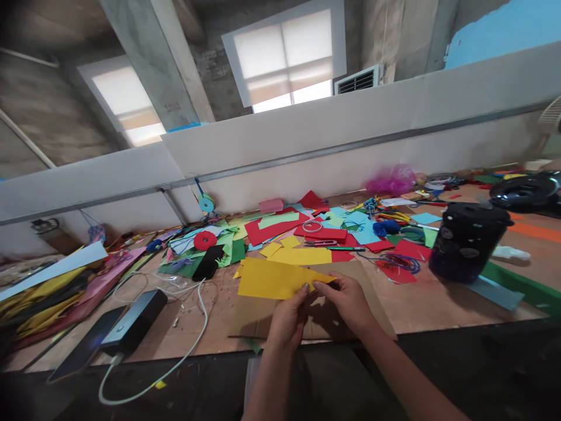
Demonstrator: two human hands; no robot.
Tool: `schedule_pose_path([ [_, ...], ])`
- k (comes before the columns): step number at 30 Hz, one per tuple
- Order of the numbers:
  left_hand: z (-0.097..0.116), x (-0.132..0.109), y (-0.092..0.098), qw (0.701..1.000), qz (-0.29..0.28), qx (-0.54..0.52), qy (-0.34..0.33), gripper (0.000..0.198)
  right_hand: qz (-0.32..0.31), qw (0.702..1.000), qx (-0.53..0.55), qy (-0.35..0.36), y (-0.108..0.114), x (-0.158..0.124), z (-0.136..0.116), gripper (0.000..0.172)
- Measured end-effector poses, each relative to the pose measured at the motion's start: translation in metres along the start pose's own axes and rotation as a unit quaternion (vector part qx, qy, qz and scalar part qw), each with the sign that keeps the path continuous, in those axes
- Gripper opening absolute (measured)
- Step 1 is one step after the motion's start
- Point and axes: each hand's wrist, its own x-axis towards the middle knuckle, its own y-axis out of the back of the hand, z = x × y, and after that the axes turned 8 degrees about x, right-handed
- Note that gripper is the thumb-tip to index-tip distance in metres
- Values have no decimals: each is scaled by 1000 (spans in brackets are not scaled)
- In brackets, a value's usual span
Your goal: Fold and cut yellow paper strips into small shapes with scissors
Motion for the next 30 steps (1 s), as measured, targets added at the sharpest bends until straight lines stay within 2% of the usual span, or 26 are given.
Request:
schedule_pose_path([
  [4,-2,1,1,1000,17,-3,-8,45,41,998,-29,42,11,3,4,38],
  [8,-4,3,2,1000,16,9,7,41,62,995,-50,62,18,6,3,36],
  [14,-3,2,6,999,39,-7,11,38,118,985,-51,112,29,11,-11,31],
  [16,-4,2,7,999,33,-1,23,39,92,987,-66,117,30,12,-19,30],
  [19,-7,1,6,999,3,12,34,45,19,989,-116,94,28,12,-24,28],
  [22,-8,-1,4,998,-50,37,25,46,-74,988,-133,29,22,11,-20,30],
  [24,-5,-3,3,995,-74,68,-3,42,-109,988,-105,-14,19,11,-15,30],
  [26,-1,-4,1,994,-64,92,-18,41,-82,994,-71,-26,17,10,-15,30],
  [30,4,-3,-2,996,-3,93,17,51,16,999,-46,21,12,6,-24,30],
])
